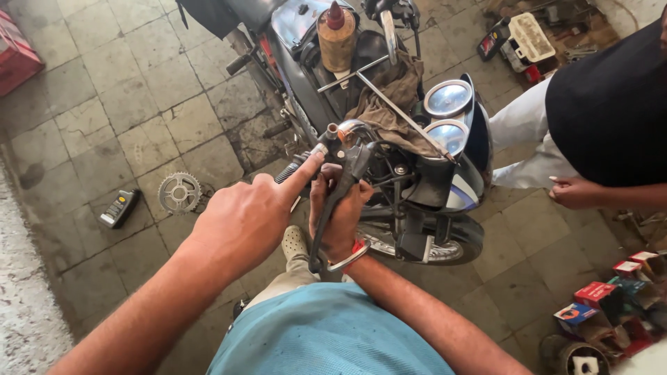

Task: Repairing and adjusting motorcycle handlebar components, including the brake lever and cabling.

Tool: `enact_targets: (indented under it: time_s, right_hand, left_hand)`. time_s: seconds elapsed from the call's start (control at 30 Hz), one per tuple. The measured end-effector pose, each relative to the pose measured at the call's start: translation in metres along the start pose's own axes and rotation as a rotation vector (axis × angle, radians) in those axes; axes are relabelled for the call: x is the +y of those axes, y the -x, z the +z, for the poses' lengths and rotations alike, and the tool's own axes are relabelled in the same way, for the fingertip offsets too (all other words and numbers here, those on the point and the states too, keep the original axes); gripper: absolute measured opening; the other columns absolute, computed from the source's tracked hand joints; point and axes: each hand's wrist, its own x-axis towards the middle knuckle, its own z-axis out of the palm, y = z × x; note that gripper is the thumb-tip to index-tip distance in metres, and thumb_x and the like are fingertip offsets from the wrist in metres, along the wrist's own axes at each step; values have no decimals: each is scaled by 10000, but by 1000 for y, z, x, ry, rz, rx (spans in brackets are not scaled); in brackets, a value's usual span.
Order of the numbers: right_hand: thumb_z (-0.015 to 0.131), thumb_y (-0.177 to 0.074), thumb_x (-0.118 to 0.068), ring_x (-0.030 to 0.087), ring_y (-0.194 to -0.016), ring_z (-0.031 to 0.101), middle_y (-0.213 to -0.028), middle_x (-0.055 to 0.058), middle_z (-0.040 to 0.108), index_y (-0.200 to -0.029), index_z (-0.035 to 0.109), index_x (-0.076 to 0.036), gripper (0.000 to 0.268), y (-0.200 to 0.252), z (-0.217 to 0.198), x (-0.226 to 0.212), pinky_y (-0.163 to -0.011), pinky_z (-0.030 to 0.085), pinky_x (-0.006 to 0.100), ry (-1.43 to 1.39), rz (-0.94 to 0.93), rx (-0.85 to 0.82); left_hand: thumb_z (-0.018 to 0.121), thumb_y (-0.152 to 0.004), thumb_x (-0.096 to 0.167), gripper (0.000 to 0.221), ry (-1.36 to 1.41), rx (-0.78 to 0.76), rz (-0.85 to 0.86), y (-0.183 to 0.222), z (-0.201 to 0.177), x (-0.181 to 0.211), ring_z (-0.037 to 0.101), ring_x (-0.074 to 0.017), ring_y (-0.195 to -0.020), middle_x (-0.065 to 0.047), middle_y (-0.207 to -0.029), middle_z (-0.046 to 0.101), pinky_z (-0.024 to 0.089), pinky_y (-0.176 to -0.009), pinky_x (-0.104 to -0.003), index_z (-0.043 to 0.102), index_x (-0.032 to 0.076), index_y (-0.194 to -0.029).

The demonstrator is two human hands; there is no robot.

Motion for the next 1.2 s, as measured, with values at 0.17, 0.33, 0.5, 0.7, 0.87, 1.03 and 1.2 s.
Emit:
enact_targets:
  time_s: [0.17, 0.33, 0.5, 0.7, 0.87, 1.03, 1.2]
  right_hand:
    - [666, -1009, -173, 161, -851, 564, -926, 17, 648, -1114, 629, -74, 149, 3, 3, -5, -960, 312, 400, -6, 55, 59]
    - [677, -1020, -184, 152, -918, 572, -963, 0, 660, -1137, 586, -69, 187, 3, 10, -11, -974, 321, 385, -50, 103, 128]
    - [701, -1022, -197, 188, -1012, 567, -1042, 40, 638, -1149, 586, -47, 227, 11, 21, -4, -1001, 388, 363, -161, 110, 186]
    - [716, -990, -240, 156, -937, 615, -1005, 0, 652, -1138, 569, -53, 280, 10, 16, -6, -947, 426, 357, -212, 213, 140]
    - [746, -931, -183, 232, -995, 588, -1031, 64, 642, -1085, 619, -70, 229, 1, 11, -16, -968, 363, 406, 41, 71, 233]
    - [725, -969, -148, 259, -1069, 593, -1081, 76, 659, -1092, 621, -75, 176, -2, 6, -20, -999, 338, 420, 66, 48, 223]
    - [714, -1017, -160, 251, -1142, 606, -1123, 39, 670, -1104, 632, -108, 131, 0, -1, -18, -1047, 361, 420, -39, 54, 142]
  left_hand:
    - [561, -913, 163, 860, 47, -47, 14, -3, -9, 0, 703, -415, -771, -193, -844, 677, 550, -659, -539, 132, 335, -1639]
    - [561, -906, 140, 879, 6, -73, 32, -7, -10, 0, 704, -405, -750, -185, -823, 682, 553, -642, -535, 122, 315, -1646]
    - [583, -918, 172, 587, -94, -32, 88, -22, -13, 5, 711, -377, -756, -189, -894, 685, 560, -621, -511, 341, 177, -1453]
    - [686, -814, 125, 433, 105, 189, 276, -28, -6, -4, 702, -399, -725, -236, -1284, 543, 547, -628, -511, 519, 119, -1213]
    - [719, -739, 91, 473, 142, 181, 340, -33, -10, -5, 691, -413, -731, -209, -1110, 588, 538, -626, -521, 569, 147, -1184]
    - [718, -761, 98, 414, 213, 108, 386, -45, -15, -18, 677, -419, -802, -193, -990, 604, 523, -680, -522, 584, 133, -1152]
    - [726, -698, 85, 437, 374, 152, 470, -49, -11, -24, 660, -444, -850, -181, -918, 625, 516, -705, -519, 580, 98, -1109]
